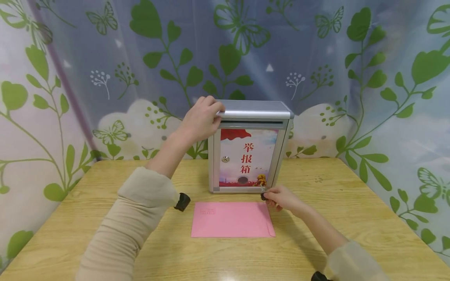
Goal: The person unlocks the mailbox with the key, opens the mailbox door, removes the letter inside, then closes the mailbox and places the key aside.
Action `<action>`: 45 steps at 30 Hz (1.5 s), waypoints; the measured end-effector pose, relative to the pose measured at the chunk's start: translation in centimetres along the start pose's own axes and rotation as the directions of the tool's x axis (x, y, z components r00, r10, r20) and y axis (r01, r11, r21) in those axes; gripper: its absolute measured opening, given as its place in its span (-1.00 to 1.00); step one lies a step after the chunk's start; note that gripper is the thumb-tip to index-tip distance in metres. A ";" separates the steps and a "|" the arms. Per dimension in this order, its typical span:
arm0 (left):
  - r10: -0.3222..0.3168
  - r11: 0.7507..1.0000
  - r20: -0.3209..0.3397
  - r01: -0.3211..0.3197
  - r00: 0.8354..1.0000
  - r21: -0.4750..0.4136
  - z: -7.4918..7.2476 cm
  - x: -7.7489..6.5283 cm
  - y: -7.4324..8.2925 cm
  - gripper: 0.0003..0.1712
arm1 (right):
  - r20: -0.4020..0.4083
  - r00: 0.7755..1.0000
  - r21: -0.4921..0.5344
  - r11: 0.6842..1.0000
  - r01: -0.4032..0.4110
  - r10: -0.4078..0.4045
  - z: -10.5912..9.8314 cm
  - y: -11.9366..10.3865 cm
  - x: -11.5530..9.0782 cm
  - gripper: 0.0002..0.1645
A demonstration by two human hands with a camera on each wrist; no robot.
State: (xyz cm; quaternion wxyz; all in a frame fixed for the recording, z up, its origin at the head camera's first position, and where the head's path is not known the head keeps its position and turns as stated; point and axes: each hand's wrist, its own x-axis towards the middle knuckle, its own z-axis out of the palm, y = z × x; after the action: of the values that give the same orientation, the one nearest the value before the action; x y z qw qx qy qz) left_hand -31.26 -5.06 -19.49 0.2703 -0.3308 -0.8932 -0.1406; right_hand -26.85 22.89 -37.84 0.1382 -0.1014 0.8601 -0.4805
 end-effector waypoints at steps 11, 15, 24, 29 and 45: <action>0.009 1.000 -0.016 -0.009 1.000 -0.005 0.1 -0.1 0.0 -0.76 | -0.038 0.998 -0.012 0.999 0.045 -0.045 -1.1 1.6 -1.1 -0.82; 0.006 1.000 -0.016 -0.006 1.000 -0.010 0.2 -0.2 -0.1 -0.76 | -0.064 0.998 -0.036 0.999 0.009 -0.011 -1.5 2.0 -1.5 -0.84; 0.013 1.000 -0.025 -0.013 1.000 -0.002 0.3 -0.2 -0.1 -0.75 | -0.047 0.999 -0.080 0.997 -0.013 0.010 -1.9 3.0 -2.3 -0.81; 0.024 1.000 -0.039 -0.024 0.999 0.003 0.4 -0.2 -0.2 -0.75 | 0.001 0.999 -0.144 0.989 -0.034 0.035 -1.9 3.2 -2.9 -0.78; 0.054 0.997 -0.026 -0.052 0.998 0.054 0.5 -0.7 -0.3 -0.68 | 0.036 0.999 -0.294 0.956 -0.020 0.032 -1.9 2.7 -3.1 -0.74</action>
State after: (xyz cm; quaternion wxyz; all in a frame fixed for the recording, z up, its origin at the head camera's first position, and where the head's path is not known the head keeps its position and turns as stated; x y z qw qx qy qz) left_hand -31.23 -5.46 -20.28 0.2947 -0.3451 -0.8838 -0.1139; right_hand -24.66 26.76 -38.81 0.1454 -0.1192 0.9201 -0.3437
